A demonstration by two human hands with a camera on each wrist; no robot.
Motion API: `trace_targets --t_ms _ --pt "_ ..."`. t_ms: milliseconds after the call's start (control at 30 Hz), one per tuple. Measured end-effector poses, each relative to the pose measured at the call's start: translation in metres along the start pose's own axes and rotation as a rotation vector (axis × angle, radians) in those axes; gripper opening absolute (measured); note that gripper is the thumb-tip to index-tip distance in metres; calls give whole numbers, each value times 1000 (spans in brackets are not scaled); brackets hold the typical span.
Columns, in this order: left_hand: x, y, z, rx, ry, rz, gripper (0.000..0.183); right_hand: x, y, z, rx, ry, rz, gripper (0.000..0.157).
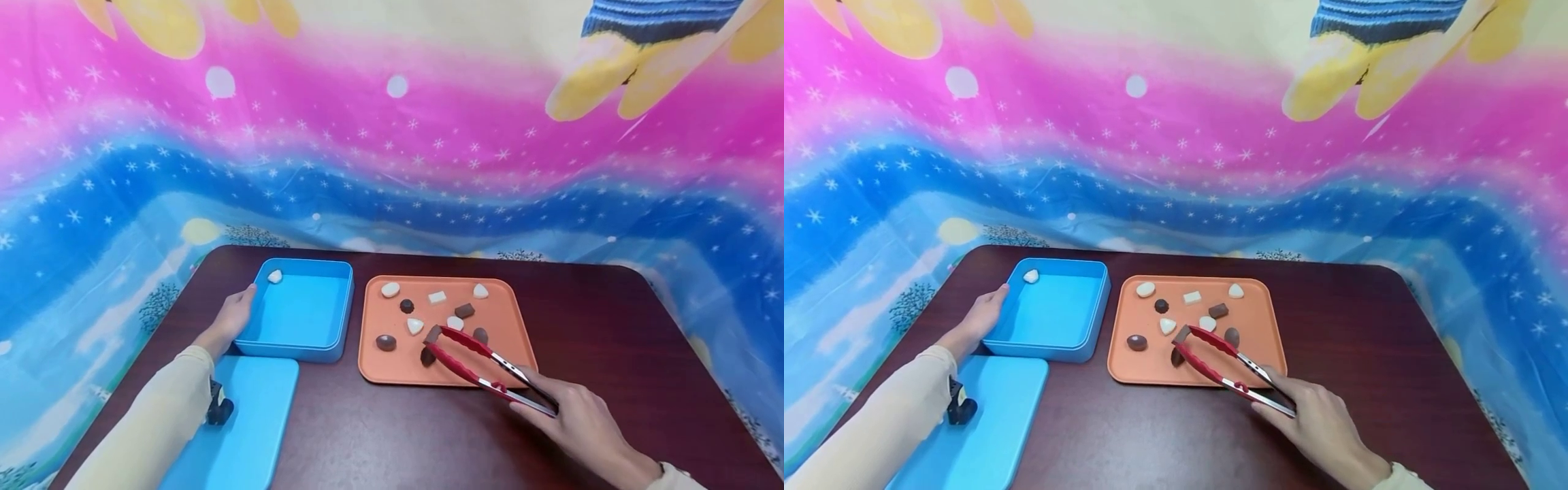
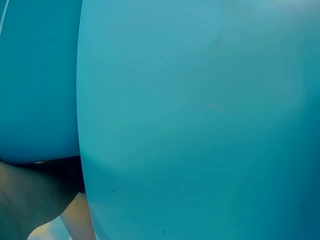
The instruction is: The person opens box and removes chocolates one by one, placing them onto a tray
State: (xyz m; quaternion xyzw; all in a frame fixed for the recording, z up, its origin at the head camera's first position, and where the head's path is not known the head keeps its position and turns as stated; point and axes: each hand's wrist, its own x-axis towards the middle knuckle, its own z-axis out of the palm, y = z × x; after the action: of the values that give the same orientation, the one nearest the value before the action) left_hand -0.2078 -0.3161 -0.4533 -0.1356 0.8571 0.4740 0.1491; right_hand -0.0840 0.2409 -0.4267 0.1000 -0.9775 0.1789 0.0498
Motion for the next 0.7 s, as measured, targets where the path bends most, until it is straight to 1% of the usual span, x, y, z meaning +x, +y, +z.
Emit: trace_targets --t_ms 167,333,500,600,700 --pt "0 1 0 -1 0 -6 83 -6 14 -3 -25 -80 60 66" --pt "0 1 0 -2 -7 -6 85 -10 25 -7 -65 -134 89 73" --pt "1 0 1 -8 -11 -11 86 -10 30 -8 -77 -157 106 73" --pt "0 0 1 -14 -11 -12 85 -9 30 -8 -64 -172 116 76" --pt "0 0 0 -14 -7 -10 85 -7 28 -11 -54 -145 111 78"
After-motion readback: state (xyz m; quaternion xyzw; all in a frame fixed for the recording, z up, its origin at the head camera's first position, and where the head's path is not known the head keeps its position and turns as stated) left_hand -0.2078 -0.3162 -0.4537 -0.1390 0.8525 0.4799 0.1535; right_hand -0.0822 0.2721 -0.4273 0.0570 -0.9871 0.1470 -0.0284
